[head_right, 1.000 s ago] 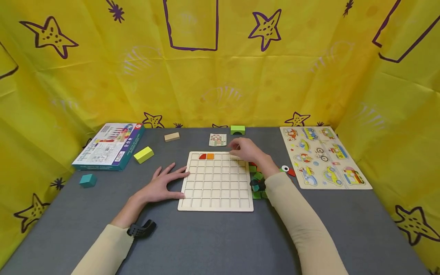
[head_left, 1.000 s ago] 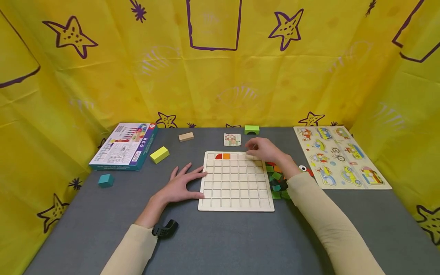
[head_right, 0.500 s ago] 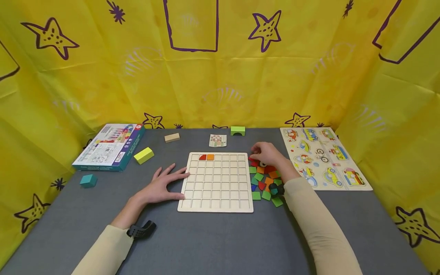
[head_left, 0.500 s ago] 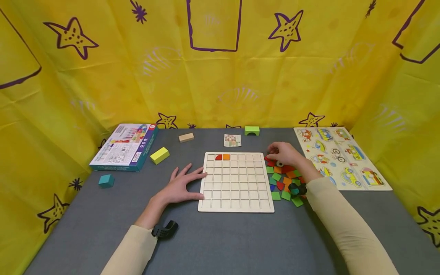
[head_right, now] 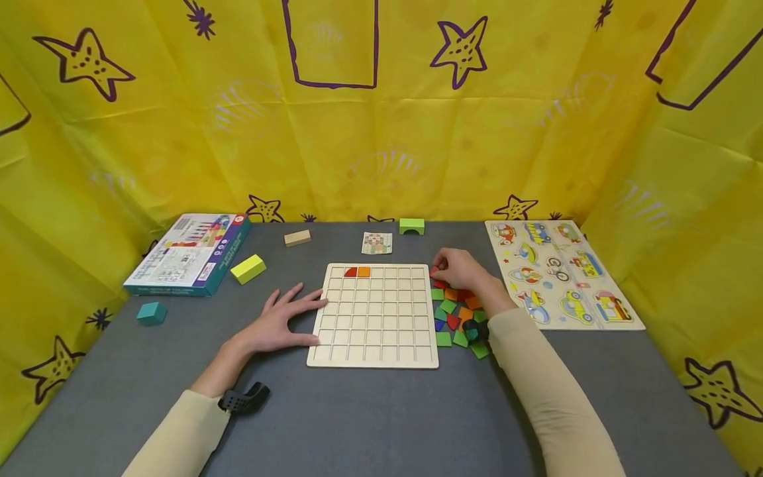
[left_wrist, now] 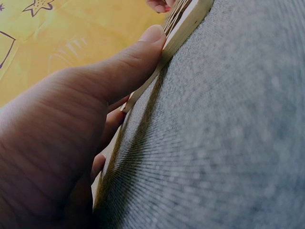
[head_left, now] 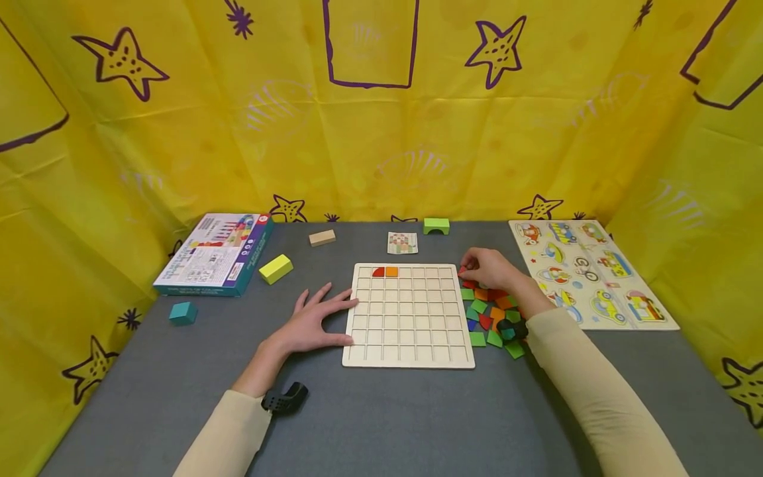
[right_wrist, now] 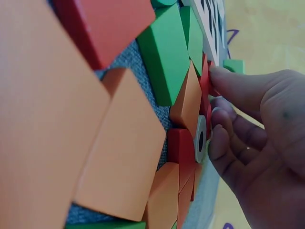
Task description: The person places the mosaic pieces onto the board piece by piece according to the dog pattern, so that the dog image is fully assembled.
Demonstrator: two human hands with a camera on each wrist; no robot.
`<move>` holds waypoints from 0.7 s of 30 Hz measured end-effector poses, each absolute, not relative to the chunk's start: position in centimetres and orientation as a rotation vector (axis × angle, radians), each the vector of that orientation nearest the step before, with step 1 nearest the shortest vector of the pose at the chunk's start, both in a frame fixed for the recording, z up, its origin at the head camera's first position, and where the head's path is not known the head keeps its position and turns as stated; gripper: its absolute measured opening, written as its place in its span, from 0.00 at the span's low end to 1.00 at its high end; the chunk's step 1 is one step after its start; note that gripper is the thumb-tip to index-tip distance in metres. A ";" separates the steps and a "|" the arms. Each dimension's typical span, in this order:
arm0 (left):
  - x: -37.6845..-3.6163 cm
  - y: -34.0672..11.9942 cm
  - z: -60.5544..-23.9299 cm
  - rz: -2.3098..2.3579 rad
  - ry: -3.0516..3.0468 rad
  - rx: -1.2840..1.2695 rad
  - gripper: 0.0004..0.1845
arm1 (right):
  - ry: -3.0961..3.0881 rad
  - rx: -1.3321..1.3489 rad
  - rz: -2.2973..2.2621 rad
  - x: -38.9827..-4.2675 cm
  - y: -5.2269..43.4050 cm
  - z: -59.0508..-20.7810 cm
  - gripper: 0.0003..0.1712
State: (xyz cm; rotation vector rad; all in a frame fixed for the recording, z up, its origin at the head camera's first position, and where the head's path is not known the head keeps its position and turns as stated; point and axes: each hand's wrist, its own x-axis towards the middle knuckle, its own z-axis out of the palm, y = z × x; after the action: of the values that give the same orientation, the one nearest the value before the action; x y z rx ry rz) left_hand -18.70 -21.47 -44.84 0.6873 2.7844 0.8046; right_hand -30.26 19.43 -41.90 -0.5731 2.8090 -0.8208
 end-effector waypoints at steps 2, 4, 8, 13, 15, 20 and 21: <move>-18.7 -21.5 -44.8 0.806 2.783 0.691 0.45 | 2.815 -0.564 -0.846 -30.3 19.4 -41.9 0.09; -18.7 -21.5 -44.7 0.810 2.781 0.693 0.45 | 2.828 -0.565 -0.873 -30.3 19.4 -41.9 0.07; -18.7 -21.5 -44.7 0.814 2.774 0.694 0.45 | 2.847 -0.568 -0.954 -30.3 19.4 -41.8 0.05; -18.6 -21.5 -44.7 0.819 2.772 0.694 0.45 | 2.843 -0.556 -1.047 -30.5 19.2 -41.6 0.04; -18.6 -21.5 -44.7 0.819 2.774 0.694 0.44 | 2.828 -0.560 -1.074 -30.6 18.9 -41.4 0.04; -18.6 -21.5 -44.6 0.812 2.779 0.690 0.45 | 2.792 -0.591 -1.135 -30.8 17.7 -41.2 0.04; -18.6 -21.5 -44.7 0.810 2.781 0.690 0.45 | 2.788 -0.600 -1.143 -30.8 17.4 -41.2 0.04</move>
State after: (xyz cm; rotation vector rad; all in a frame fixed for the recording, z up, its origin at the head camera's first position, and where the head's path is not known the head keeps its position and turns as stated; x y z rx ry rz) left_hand -18.56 -21.46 -44.65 0.6900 2.7809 0.8101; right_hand -30.83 17.36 -41.18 -0.5999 2.7879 -1.1426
